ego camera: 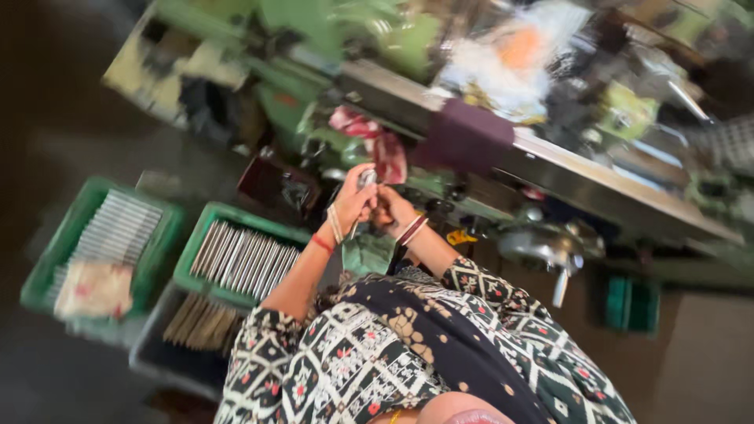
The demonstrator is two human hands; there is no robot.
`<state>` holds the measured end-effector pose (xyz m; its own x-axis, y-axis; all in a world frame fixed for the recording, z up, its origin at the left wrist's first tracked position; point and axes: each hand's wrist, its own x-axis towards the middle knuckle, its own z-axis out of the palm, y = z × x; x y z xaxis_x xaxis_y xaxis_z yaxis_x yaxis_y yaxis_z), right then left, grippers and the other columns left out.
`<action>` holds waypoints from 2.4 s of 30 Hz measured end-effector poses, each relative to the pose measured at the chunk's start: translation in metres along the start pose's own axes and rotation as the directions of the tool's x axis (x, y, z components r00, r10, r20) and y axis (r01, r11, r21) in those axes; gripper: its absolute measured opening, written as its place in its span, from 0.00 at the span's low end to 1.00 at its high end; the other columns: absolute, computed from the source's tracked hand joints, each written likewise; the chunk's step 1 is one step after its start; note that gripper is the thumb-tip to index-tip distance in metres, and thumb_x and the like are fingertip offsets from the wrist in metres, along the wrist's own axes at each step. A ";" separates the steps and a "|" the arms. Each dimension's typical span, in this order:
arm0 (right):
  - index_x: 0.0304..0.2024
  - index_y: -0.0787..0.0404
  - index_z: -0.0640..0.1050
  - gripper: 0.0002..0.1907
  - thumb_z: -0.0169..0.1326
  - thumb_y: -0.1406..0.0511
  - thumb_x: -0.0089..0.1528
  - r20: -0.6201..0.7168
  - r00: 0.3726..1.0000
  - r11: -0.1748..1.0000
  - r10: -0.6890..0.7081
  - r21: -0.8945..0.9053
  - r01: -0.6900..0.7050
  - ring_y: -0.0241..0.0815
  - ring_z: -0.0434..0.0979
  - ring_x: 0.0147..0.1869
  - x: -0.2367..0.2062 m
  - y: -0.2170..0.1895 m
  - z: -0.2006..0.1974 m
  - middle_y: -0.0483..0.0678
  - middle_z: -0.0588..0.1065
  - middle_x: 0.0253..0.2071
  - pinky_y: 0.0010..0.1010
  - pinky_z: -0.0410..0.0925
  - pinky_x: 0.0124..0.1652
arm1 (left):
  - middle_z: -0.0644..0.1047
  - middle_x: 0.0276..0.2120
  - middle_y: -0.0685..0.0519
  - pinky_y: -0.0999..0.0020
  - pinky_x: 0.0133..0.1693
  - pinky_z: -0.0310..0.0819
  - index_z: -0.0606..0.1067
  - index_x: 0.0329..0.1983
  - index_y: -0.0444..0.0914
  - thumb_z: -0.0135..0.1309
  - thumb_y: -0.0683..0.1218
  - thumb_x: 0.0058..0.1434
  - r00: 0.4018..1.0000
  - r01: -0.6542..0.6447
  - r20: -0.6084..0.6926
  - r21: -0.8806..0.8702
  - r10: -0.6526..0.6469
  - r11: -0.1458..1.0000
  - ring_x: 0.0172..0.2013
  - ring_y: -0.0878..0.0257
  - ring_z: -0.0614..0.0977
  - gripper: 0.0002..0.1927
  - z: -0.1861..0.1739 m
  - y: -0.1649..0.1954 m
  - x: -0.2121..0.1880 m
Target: The person operates a bench-top lathe machine, loading small metal rods into the machine and turning handles to machine them. They retrieve finished pieces, place them into green trays of similar rods, and repeat the cycle with new pieces.
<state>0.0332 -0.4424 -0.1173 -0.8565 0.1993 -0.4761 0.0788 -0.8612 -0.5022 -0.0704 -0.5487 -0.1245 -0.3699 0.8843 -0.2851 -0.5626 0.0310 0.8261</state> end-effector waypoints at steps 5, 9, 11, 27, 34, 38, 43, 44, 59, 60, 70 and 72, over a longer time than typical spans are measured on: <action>0.41 0.56 0.75 0.10 0.47 0.60 0.74 -0.067 0.884 0.860 -0.463 -0.276 0.430 0.34 0.66 0.24 -0.012 -0.013 -0.029 0.43 0.72 0.30 0.26 0.58 0.22 | 0.72 0.28 0.54 0.77 0.18 0.57 0.63 0.64 0.51 0.49 0.44 0.70 0.992 0.124 0.057 -0.151 -0.117 0.981 0.19 0.72 0.66 0.21 0.011 -0.016 0.033; 0.49 0.59 0.75 0.08 0.49 0.62 0.75 0.336 0.491 -0.115 -0.804 -0.898 0.425 0.47 0.75 0.39 -0.027 -0.043 -0.054 0.46 0.74 0.37 0.40 0.70 0.36 | 0.71 0.29 0.55 0.78 0.19 0.56 0.64 0.60 0.51 0.49 0.45 0.70 0.965 0.259 0.118 -0.325 -0.233 0.910 0.19 0.72 0.65 0.17 0.022 -0.027 0.054; 0.51 0.57 0.76 0.09 0.50 0.61 0.72 0.399 0.558 -0.275 -0.727 -0.915 0.296 0.48 0.75 0.38 -0.035 -0.056 -0.064 0.46 0.74 0.37 0.40 0.70 0.35 | 0.71 0.28 0.56 0.79 0.20 0.56 0.65 0.58 0.50 0.48 0.44 0.71 0.952 0.305 0.134 -0.359 -0.275 0.882 0.19 0.72 0.64 0.15 0.030 -0.031 0.060; 0.22 0.48 0.60 0.29 0.39 0.40 0.71 -0.083 0.963 0.936 0.257 -0.226 -0.270 0.30 0.45 0.18 -0.028 -0.059 -0.088 0.34 0.50 0.18 0.26 0.45 0.20 | 0.73 0.18 0.49 0.55 0.25 0.71 0.74 0.24 0.43 0.63 0.56 0.51 0.496 -0.308 0.382 0.917 0.780 -0.253 0.21 0.50 0.77 0.15 0.067 -0.009 0.076; 0.18 0.47 0.57 0.33 0.31 0.37 0.69 0.029 0.854 0.753 0.520 -0.487 -0.443 0.31 0.48 0.19 -0.036 -0.059 -0.117 0.34 0.50 0.17 0.28 0.48 0.22 | 0.71 0.17 0.52 0.57 0.28 0.72 0.70 0.17 0.44 0.61 0.52 0.52 0.544 -0.507 0.601 0.792 0.586 -0.342 0.22 0.53 0.76 0.15 0.089 0.009 0.059; 0.23 0.48 0.61 0.32 0.34 0.36 0.70 -0.112 0.954 0.928 0.277 -0.226 -0.296 0.30 0.49 0.16 -0.024 -0.056 -0.125 0.34 0.53 0.16 0.25 0.46 0.17 | 0.71 0.18 0.51 0.56 0.28 0.70 0.69 0.17 0.43 0.64 0.52 0.58 0.560 -0.433 0.588 0.809 0.584 -0.398 0.23 0.53 0.77 0.20 0.100 0.018 0.060; 0.42 0.54 0.72 0.15 0.46 0.51 0.69 -0.333 0.941 0.940 -0.067 -0.336 -0.052 0.32 0.53 0.17 -0.036 -0.066 -0.148 0.38 0.57 0.17 0.29 0.48 0.17 | 0.71 0.22 0.48 0.55 0.30 0.69 0.68 0.21 0.39 0.67 0.50 0.60 0.479 -0.419 0.372 0.893 0.795 -0.165 0.25 0.50 0.74 0.21 0.076 0.003 0.066; 0.43 0.54 0.72 0.13 0.47 0.53 0.69 -0.318 0.944 0.935 -0.085 -0.353 -0.034 0.31 0.52 0.17 -0.044 -0.072 -0.155 0.37 0.58 0.18 0.27 0.48 0.17 | 0.72 0.24 0.48 0.55 0.31 0.69 0.67 0.22 0.39 0.67 0.48 0.61 0.429 -0.414 0.329 0.899 0.841 -0.140 0.27 0.50 0.74 0.21 0.063 -0.002 0.065; 0.43 0.59 0.74 0.10 0.50 0.59 0.71 0.017 0.969 0.880 -0.245 -0.417 0.230 0.25 0.52 0.15 -0.107 -0.134 -0.125 0.34 0.59 0.17 0.22 0.46 0.17 | 0.70 0.19 0.47 0.61 0.27 0.66 0.70 0.25 0.31 0.68 0.47 0.65 0.510 -0.233 -0.262 0.875 0.820 0.425 0.21 0.58 0.67 0.21 -0.015 -0.036 0.073; 0.43 0.59 0.74 0.10 0.50 0.59 0.71 0.026 0.966 0.868 -0.257 -0.433 0.242 0.25 0.52 0.15 -0.108 -0.137 -0.120 0.34 0.59 0.16 0.23 0.46 0.16 | 0.70 0.19 0.47 0.61 0.27 0.66 0.70 0.25 0.31 0.68 0.47 0.65 0.506 -0.246 -0.240 0.880 0.828 0.406 0.21 0.56 0.67 0.21 -0.010 -0.032 0.075; 0.43 0.59 0.77 0.05 0.52 0.66 0.66 -0.021 0.708 0.496 -0.706 -0.729 0.473 0.28 0.67 0.25 -0.194 -0.243 -0.138 0.39 0.73 0.35 0.22 0.63 0.24 | 0.70 0.23 0.47 0.59 0.31 0.66 0.70 0.24 0.35 0.68 0.40 0.62 0.606 -0.544 0.248 0.822 0.756 0.166 0.25 0.50 0.73 0.18 0.132 0.066 0.071; 0.43 0.63 0.77 0.04 0.54 0.67 0.71 0.383 0.379 -0.224 -0.843 -0.889 0.400 0.44 0.73 0.51 -0.225 -0.303 -0.168 0.49 0.74 0.44 0.35 0.68 0.55 | 0.75 0.28 0.48 0.60 0.32 0.67 0.73 0.28 0.37 0.67 0.43 0.61 0.520 -0.625 0.426 0.780 0.740 -0.010 0.30 0.52 0.77 0.13 0.169 0.102 0.096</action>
<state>0.2879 -0.1478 0.0208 -0.5860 0.6219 0.5194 0.0928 0.6883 -0.7194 -0.0385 -0.3820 0.0147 -0.2937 0.6811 0.6707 0.8141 -0.1896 0.5490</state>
